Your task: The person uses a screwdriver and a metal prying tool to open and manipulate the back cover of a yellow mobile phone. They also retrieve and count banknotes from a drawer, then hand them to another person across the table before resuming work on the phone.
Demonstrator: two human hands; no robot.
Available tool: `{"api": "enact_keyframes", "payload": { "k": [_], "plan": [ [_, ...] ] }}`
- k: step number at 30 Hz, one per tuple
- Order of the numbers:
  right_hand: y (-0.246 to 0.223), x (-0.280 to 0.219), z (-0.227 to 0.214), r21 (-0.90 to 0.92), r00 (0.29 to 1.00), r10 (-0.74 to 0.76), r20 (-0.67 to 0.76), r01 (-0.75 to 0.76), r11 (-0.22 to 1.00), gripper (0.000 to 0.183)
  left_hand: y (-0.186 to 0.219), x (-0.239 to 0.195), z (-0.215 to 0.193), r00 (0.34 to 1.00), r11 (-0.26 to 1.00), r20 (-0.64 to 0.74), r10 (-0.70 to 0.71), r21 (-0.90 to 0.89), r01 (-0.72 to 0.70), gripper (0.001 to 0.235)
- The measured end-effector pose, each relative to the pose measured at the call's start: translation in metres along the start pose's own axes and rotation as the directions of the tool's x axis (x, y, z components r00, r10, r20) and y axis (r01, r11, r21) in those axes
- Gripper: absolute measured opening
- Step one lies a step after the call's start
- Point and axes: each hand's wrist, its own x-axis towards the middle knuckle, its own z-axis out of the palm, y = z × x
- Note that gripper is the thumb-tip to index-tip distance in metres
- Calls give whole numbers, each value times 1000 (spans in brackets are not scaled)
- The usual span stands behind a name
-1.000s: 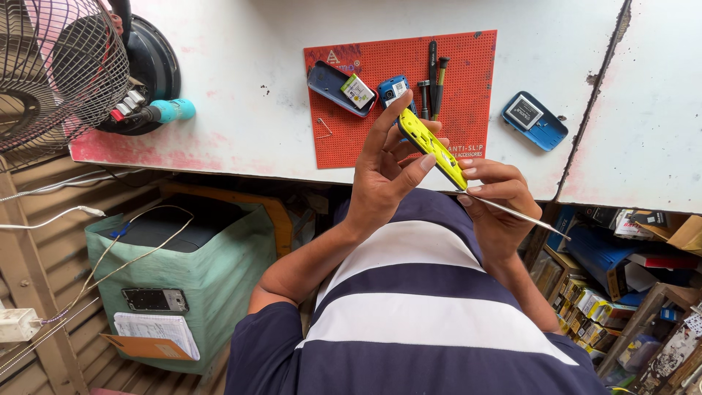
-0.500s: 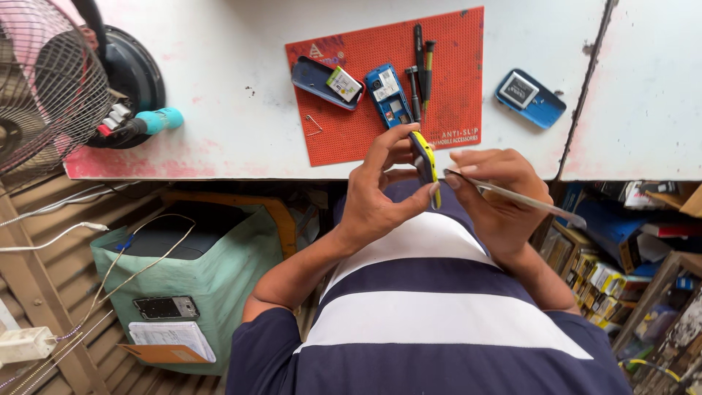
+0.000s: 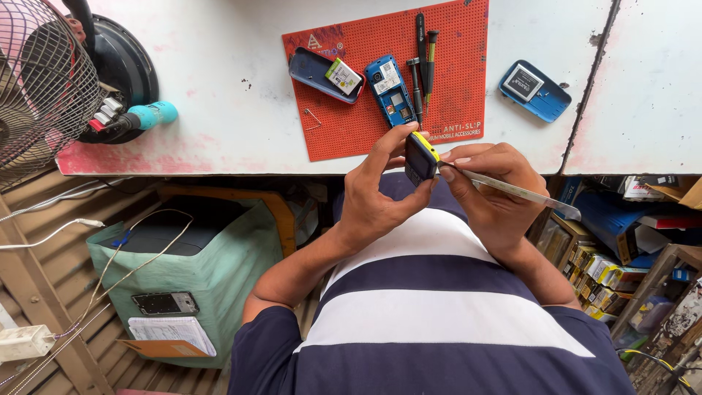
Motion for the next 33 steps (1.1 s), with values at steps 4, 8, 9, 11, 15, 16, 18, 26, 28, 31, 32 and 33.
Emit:
{"api": "enact_keyframes", "payload": {
  "k": [4,8,9,11,15,16,18,26,28,31,32,33],
  "plan": [
    [7,-7,7,-77,991,103,-81,-109,991,17,-1,-1,0,999,995,-48,-17,96,22,71],
    [18,-6,19,-226,948,287,-140,-313,922,11,5,-1,6,980,965,-109,-166,187,184,71],
    [21,-4,21,-188,949,297,-102,-312,931,10,6,2,6,970,952,-102,-220,193,236,71],
    [25,-2,23,-103,928,362,-92,-370,923,10,10,3,9,964,946,-102,-247,188,263,68],
    [30,-3,14,-152,930,368,-22,-367,918,13,11,2,10,933,920,-41,-358,152,360,68],
    [33,-3,11,-141,935,354,13,-348,927,13,9,2,10,927,913,-32,-373,163,373,68],
    [36,-2,6,-130,963,263,63,-253,959,14,8,2,8,926,911,-6,-379,176,374,69],
    [48,-2,1,-121,985,41,165,-21,992,19,4,-2,7,939,920,21,-342,210,331,69],
    [50,-1,2,-73,983,58,174,-46,996,19,3,-3,7,943,912,28,-333,266,314,63],
    [52,-1,2,-62,982,20,186,-8,998,19,2,-5,7,937,909,41,-346,265,323,61],
    [53,-2,2,-68,982,-2,188,16,998,18,1,-5,7,934,909,47,-355,250,333,61],
    [54,-3,2,-55,984,72,161,-64,996,16,1,-5,7,947,921,45,-319,248,299,60]
  ]
}}
